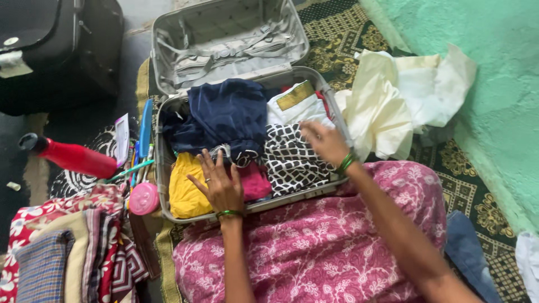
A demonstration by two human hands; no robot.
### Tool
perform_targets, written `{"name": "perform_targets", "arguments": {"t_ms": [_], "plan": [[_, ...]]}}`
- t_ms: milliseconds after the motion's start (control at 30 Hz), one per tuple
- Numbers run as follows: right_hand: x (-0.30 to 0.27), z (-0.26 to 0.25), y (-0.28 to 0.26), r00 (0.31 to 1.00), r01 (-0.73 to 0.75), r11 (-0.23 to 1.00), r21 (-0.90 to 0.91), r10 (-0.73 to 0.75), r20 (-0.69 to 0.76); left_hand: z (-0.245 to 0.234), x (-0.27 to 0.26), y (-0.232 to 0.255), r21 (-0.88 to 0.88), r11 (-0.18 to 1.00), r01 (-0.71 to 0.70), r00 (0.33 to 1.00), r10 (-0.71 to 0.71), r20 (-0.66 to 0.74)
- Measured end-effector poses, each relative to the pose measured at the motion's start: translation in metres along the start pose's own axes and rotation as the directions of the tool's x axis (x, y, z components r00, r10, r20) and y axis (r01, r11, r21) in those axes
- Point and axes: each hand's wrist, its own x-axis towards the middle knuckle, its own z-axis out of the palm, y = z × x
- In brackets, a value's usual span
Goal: The person folds various pieces of clothing and places them into an open suitcase. They handle a pink cloth, a yellow garment, a white cloth, a black and white patterned cloth, and a dark blue cloth, arranging them neatly inside the suitcase.
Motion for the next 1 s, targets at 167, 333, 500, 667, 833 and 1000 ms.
{"name": "perform_targets", "arguments": {"t_ms": [167,333,500,667,833,1000], "plan": [[0.064,-0.096,0.07,0.977,0.026,0.999,0.03,-0.019,-0.213,0.013,0.0,-0.01,-0.105,0.993,0.051,0.998,-0.047,0.039],[0.091,-0.123,0.144,0.953,-0.197,0.943,-0.267,0.12,-0.278,0.033,-0.004,-0.021,-0.062,0.99,0.126,0.971,-0.11,0.211],[0.098,-0.102,0.14,0.852,-0.472,0.823,-0.316,0.333,-0.404,0.041,-0.006,-0.028,0.038,0.996,0.085,0.963,-0.092,0.255],[0.11,-0.09,0.133,0.834,-0.503,0.773,-0.387,0.315,-0.454,0.041,-0.007,-0.027,0.039,0.995,0.09,0.956,-0.098,0.275],[0.126,-0.069,0.185,0.845,-0.499,0.676,-0.542,0.242,-0.477,0.039,-0.007,-0.027,0.029,0.995,0.092,0.96,-0.097,0.261],[0.138,-0.091,0.218,0.844,-0.509,0.731,-0.455,0.321,-0.43,0.041,-0.006,-0.027,0.028,0.994,0.107,0.961,-0.111,0.253]]}}
